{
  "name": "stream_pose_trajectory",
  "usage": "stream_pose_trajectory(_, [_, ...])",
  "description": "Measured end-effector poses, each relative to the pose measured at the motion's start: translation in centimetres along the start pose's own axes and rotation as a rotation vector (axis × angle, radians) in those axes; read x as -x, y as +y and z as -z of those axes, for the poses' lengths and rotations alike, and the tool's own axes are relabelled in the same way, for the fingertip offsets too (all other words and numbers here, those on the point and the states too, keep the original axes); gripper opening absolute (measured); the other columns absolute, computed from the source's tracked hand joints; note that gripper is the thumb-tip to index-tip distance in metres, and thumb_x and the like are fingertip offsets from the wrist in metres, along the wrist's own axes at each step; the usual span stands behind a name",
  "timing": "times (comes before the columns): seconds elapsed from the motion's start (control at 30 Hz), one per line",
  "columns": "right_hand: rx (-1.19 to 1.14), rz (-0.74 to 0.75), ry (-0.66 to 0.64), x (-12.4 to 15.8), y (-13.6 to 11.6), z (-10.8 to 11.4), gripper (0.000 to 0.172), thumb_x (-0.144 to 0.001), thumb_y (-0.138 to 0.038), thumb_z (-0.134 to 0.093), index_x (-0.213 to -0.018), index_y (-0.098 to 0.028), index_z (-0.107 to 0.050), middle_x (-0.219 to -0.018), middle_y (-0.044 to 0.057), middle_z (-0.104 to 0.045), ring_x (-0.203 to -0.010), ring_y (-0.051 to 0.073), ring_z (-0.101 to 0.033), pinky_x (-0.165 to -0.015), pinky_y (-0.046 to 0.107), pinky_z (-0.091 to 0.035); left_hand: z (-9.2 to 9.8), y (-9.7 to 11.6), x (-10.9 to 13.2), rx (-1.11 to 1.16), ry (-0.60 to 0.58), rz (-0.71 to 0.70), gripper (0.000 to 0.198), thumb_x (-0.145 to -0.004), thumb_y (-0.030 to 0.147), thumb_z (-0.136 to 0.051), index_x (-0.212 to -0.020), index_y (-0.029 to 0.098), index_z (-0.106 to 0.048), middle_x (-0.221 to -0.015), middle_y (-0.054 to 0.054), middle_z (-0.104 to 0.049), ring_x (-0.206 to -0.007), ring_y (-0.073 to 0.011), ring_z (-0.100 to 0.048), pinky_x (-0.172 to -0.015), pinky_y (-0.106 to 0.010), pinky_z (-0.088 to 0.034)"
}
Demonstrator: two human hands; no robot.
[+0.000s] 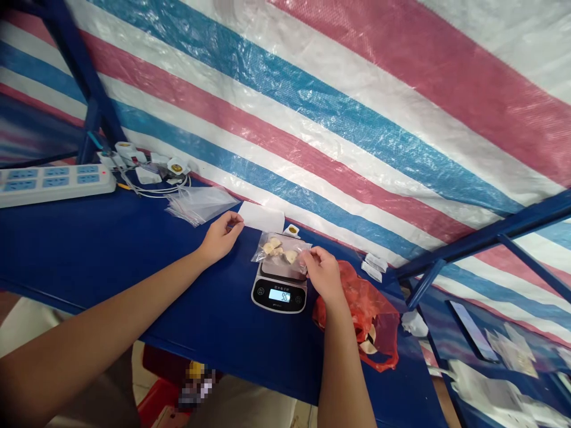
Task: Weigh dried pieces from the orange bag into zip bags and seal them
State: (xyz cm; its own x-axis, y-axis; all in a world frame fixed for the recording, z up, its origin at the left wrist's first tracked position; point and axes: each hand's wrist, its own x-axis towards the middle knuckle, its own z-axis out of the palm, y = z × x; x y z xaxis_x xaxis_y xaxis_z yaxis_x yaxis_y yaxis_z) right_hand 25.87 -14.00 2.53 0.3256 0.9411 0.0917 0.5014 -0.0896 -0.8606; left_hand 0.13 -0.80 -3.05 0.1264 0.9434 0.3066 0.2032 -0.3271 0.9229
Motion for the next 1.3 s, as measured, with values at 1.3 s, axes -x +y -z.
stream_pose_trajectory(1.3, [-0.517,0.106,-0.047,2.1,-2.9,-4.0,0.037,-0.096,-0.064,-0.055,-0.1,-0.029,-0.043,-0.111,0.005,-0.076,-0.091,0.024,-0.076,-0.056,0.032,-0.058,-1.3,5.3,3.5,0.606,-0.443,0.186,0.054,-0.068,0.043,-0.089,-0.109,0.018,-0.064,-0.094,-0.005,-0.07,-0.079,-0.0183,-0.067,-0.07,-0.034,-0.058])
